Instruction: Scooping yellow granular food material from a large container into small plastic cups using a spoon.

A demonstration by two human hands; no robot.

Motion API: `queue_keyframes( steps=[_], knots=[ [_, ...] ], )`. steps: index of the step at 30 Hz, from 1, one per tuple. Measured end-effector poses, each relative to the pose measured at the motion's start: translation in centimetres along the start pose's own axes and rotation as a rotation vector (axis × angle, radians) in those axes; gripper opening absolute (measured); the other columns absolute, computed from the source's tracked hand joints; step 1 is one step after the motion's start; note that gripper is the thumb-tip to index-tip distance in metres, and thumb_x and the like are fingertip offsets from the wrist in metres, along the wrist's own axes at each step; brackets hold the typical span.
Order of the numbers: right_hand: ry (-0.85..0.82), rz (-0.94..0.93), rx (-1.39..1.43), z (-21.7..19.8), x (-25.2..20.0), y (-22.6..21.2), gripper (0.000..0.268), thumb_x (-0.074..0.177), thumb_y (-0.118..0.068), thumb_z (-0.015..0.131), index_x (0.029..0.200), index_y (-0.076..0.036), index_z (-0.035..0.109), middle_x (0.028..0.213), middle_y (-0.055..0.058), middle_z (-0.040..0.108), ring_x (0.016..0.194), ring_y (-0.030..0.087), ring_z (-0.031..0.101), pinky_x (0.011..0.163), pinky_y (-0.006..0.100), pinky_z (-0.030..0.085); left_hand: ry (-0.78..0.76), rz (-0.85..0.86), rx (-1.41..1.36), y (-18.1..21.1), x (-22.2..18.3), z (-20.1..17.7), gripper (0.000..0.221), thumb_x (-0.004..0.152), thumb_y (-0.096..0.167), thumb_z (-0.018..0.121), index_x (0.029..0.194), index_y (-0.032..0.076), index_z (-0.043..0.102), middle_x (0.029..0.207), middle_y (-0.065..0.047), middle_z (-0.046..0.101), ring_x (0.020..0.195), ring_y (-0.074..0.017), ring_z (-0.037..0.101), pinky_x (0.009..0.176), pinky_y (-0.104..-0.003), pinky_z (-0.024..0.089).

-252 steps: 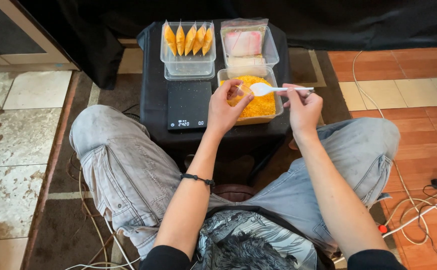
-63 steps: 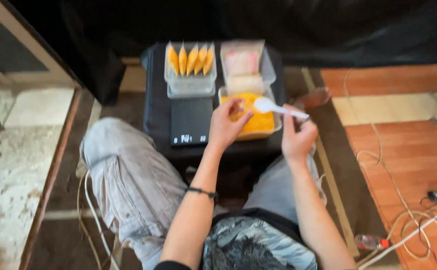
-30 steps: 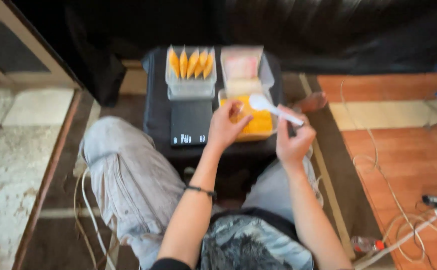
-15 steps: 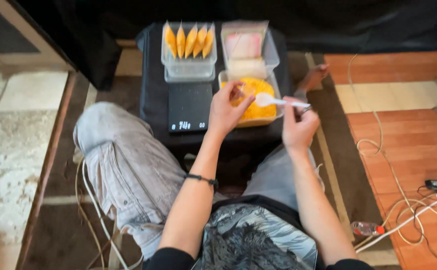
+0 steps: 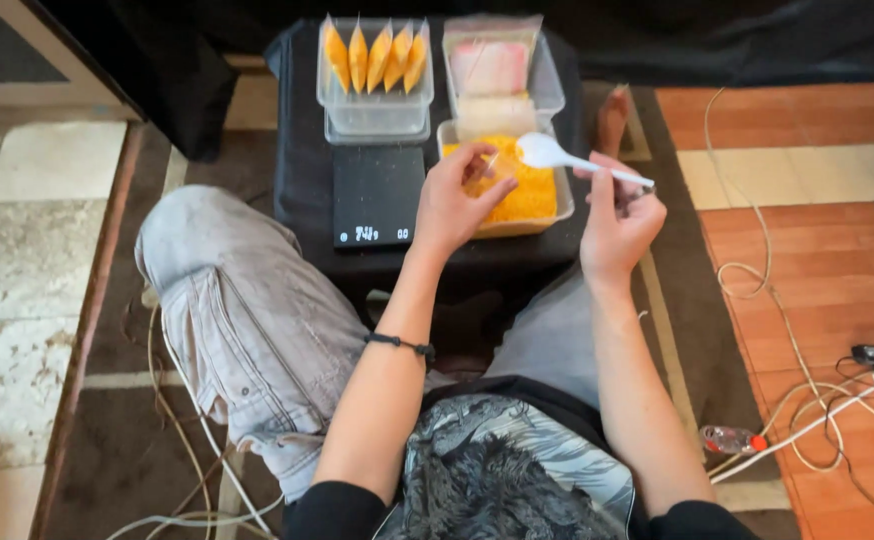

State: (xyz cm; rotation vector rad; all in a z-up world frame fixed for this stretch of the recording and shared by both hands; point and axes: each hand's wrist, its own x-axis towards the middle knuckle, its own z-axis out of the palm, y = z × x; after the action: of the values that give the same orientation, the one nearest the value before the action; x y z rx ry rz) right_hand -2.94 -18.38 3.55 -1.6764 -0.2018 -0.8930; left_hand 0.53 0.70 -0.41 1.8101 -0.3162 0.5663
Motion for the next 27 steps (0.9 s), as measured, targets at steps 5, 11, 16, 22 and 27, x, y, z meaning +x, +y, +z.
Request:
queue_keyframes(
  steps=[5, 11, 16, 22, 27],
  knots=[
    [-0.081, -0.201, -0.102, -0.3, -0.2, -1.6, 0.02, 0.097, 0.002, 0.07, 0.112, -0.005, 0.081, 0.088, 0.009, 0.078, 0.084, 0.015, 0.068, 0.083, 0.028, 0.053, 0.008, -0.022, -0.022, 0.3, 0.0, -0.1, 0.041, 0.079, 0.029, 0.09, 0.111, 0.015, 0.069, 0.084, -0.006, 0.072, 0.077, -0.0233, 0.067, 0.077, -0.035, 0.056],
    [-0.002, -0.043, -0.119, -1.1, -0.7, 2.1, 0.018, 0.096, -0.001, 0.066, 0.107, -0.006, 0.08, 0.085, 0.007, 0.077, 0.077, 0.011, 0.064, 0.078, 0.026, 0.051, 0.019, -0.049, -0.065, 0.8, 0.2, -0.4, 0.041, 0.08, 0.029, 0.09, 0.113, 0.014, 0.07, 0.085, -0.006, 0.072, 0.077, -0.0209, 0.065, 0.078, -0.033, 0.056],
    [-0.018, 0.111, -0.156, -1.1, -1.8, 3.8, 0.019, 0.094, -0.006, 0.067, 0.105, -0.011, 0.081, 0.081, 0.003, 0.077, 0.071, 0.006, 0.064, 0.071, 0.024, 0.053, 0.007, -0.083, -0.073, 0.9, 0.0, -0.4, 0.042, 0.081, 0.028, 0.09, 0.114, 0.011, 0.07, 0.086, -0.006, 0.074, 0.081, -0.0198, 0.067, 0.08, -0.033, 0.056],
    [-0.044, 0.094, -0.132, -0.5, -1.8, 4.1, 0.018, 0.095, -0.005, 0.068, 0.106, -0.009, 0.082, 0.082, 0.007, 0.078, 0.077, 0.008, 0.068, 0.074, 0.026, 0.056, 0.035, -0.058, -0.078, 0.3, -0.2, -0.2, 0.044, 0.08, 0.029, 0.091, 0.114, 0.012, 0.069, 0.086, -0.007, 0.074, 0.082, -0.0191, 0.068, 0.081, -0.032, 0.057],
    [-0.015, 0.123, -0.074, -0.8, -1.0, 3.5, 0.019, 0.097, -0.006, 0.064, 0.108, -0.007, 0.08, 0.086, 0.006, 0.078, 0.073, 0.005, 0.062, 0.071, 0.022, 0.052, 0.023, -0.039, -0.055, 0.8, -0.1, -0.1, 0.042, 0.08, 0.027, 0.089, 0.113, 0.013, 0.068, 0.086, -0.007, 0.073, 0.082, -0.022, 0.068, 0.081, -0.035, 0.057]
  ],
)
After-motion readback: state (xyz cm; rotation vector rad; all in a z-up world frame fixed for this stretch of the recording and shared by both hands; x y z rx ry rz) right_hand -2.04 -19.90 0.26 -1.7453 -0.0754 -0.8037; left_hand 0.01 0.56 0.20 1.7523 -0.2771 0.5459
